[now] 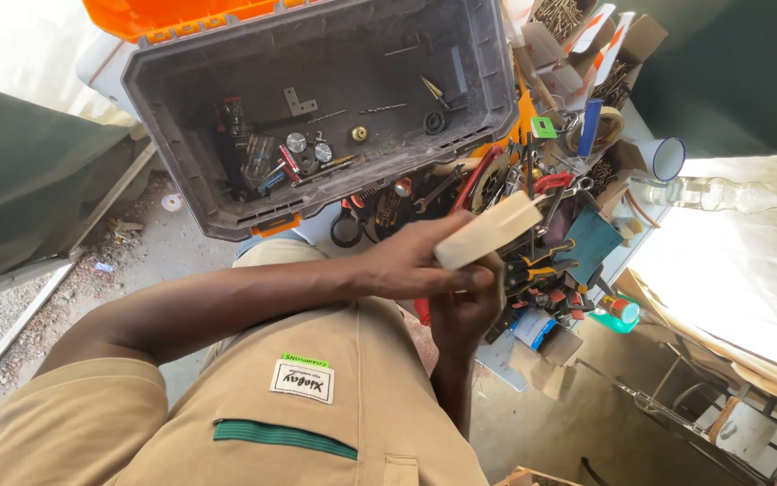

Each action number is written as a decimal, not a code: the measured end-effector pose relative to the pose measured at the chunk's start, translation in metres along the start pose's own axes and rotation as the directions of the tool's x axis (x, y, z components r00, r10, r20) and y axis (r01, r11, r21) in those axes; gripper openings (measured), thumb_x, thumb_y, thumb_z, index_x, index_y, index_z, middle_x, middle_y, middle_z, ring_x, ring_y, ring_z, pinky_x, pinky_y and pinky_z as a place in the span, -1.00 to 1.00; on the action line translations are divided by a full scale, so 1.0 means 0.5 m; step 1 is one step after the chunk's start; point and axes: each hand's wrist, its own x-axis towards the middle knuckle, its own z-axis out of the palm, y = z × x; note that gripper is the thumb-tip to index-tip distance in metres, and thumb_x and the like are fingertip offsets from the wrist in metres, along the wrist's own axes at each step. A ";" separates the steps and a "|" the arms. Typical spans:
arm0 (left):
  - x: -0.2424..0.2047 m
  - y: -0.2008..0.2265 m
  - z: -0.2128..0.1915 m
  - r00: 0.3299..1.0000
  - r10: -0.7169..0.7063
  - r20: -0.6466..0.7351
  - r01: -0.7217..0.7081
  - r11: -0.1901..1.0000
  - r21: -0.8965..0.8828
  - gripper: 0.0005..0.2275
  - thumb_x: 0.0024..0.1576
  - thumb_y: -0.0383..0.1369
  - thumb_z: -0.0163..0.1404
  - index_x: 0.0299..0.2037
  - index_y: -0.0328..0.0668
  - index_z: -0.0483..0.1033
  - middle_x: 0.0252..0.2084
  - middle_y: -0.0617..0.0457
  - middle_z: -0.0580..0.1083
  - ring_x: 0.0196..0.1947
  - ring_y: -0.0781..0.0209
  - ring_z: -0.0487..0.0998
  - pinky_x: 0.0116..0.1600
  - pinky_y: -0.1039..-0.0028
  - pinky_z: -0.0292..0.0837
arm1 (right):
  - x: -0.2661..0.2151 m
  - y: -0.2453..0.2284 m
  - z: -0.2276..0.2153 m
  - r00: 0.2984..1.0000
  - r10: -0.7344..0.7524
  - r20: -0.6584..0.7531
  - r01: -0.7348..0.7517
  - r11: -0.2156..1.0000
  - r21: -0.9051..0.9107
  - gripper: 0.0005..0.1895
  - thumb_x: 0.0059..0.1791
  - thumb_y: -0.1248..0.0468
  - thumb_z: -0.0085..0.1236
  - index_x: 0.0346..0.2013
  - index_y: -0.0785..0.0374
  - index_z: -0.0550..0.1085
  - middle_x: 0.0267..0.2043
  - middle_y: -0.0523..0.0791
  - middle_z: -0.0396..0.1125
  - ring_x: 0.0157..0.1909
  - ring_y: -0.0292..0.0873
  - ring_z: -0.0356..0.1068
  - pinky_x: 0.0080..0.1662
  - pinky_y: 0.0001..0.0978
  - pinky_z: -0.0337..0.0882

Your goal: Searching through a toolbox and organizing various hand tools on a workbench

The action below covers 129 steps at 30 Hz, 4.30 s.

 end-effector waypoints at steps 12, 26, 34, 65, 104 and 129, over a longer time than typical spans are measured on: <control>-0.049 -0.044 -0.069 0.956 -0.275 0.105 0.281 0.959 -0.043 -0.83 -0.03 -0.26 0.17 -0.25 0.00 0.62 -0.44 0.06 0.55 -0.32 0.23 0.56 -0.25 0.33 0.46 | 0.038 -0.072 0.098 0.987 0.157 -0.017 -0.144 0.939 0.311 -0.15 0.04 -0.38 -0.06 0.00 0.46 0.45 -0.13 0.05 0.39 -0.11 -0.24 0.44 -0.02 -0.44 0.50; 0.015 -0.002 -0.066 0.918 -0.214 0.334 0.229 0.974 -0.004 -0.86 0.05 -0.33 0.25 -0.46 -0.16 0.59 -0.66 -0.05 0.50 -0.60 0.19 0.51 -0.46 0.44 0.38 | 0.062 -0.025 -0.025 0.993 0.105 -0.046 -0.043 0.713 0.699 -0.40 0.10 -0.28 -0.10 -0.03 0.22 0.32 -0.26 0.04 0.40 -0.18 -0.02 0.43 0.02 -0.05 0.41; 0.057 0.072 -0.078 1.000 -0.006 0.003 0.007 0.975 -0.223 -0.76 0.15 -0.30 0.16 -0.50 -0.29 0.56 -0.67 0.03 0.47 -0.68 0.41 0.40 -0.55 0.66 0.33 | -0.064 0.054 0.026 0.772 0.545 0.327 -0.564 0.350 0.748 -0.53 -0.02 0.13 0.24 -0.03 0.48 0.43 -0.16 0.23 0.49 -0.18 0.07 0.58 -0.11 0.01 0.60; -0.164 0.114 -0.225 0.926 0.052 -0.374 -0.038 0.998 0.044 -0.79 -0.02 -0.40 0.34 -0.48 -0.27 0.53 -0.02 -0.25 0.63 -0.12 0.05 0.67 -0.21 0.38 0.52 | 0.079 -0.077 0.229 0.959 0.217 0.181 -0.254 0.942 0.219 -0.46 0.17 -0.03 -0.16 0.19 0.38 0.31 -0.01 0.11 0.31 -0.06 -0.05 0.35 0.12 -0.14 0.37; -0.221 0.171 -0.473 0.743 0.223 -0.630 -0.068 0.963 0.260 -0.80 0.11 -0.57 0.25 -0.30 -0.37 0.41 0.00 -0.43 0.55 0.00 -0.07 0.63 0.01 0.35 0.50 | 0.437 0.151 0.372 0.530 0.549 0.646 0.020 0.753 -0.657 -0.86 -0.09 0.22 -0.17 -0.35 0.09 0.39 -0.38 -0.11 0.34 -0.30 -0.08 0.25 -0.21 -0.11 0.19; -0.220 0.203 -0.344 0.737 0.231 -0.635 0.018 0.933 0.360 -0.80 0.05 -0.59 0.30 -0.34 -0.45 0.47 0.03 -0.43 0.54 -0.09 0.00 0.59 -0.05 0.37 0.52 | 0.318 -0.053 0.208 0.888 0.179 0.424 -0.384 0.795 0.469 -0.78 -0.20 0.22 0.17 -0.43 0.30 0.37 -0.56 -0.17 0.13 -0.60 -0.37 -0.04 -0.48 -0.49 -0.11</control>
